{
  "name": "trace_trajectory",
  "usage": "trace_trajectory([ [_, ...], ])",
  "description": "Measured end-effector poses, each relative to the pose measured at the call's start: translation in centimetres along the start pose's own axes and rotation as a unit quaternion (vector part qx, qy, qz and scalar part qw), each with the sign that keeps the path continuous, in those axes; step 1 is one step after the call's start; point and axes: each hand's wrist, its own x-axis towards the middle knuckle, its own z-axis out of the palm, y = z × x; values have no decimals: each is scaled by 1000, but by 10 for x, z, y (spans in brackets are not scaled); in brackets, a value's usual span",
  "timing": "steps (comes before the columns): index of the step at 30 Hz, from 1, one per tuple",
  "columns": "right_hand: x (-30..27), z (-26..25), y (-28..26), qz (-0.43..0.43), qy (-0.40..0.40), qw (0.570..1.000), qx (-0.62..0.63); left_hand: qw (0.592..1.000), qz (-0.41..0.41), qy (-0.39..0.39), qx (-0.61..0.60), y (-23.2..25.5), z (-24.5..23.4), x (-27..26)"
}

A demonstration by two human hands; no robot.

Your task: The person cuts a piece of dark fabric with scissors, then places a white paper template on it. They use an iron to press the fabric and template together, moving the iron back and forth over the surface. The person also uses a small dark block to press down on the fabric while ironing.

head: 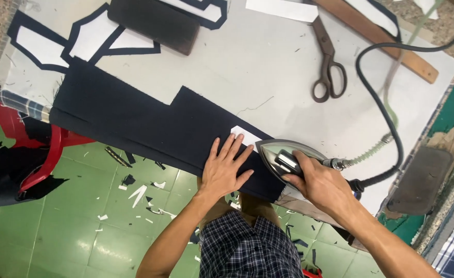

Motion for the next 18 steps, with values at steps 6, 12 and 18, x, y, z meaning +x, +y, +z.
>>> trace_trajectory([
  [6, 3, 12, 3, 6, 31, 998, -51, 999, -38, -24, 25, -13, -5, -5],
  [12, 4, 12, 3, 16, 20, 998, -57, 966, -199, 30, 162, -67, -51, -24],
  [18, 4, 9, 3, 18, -8, 998, -56, 993, -78, 13, 87, -42, -39, -13],
])
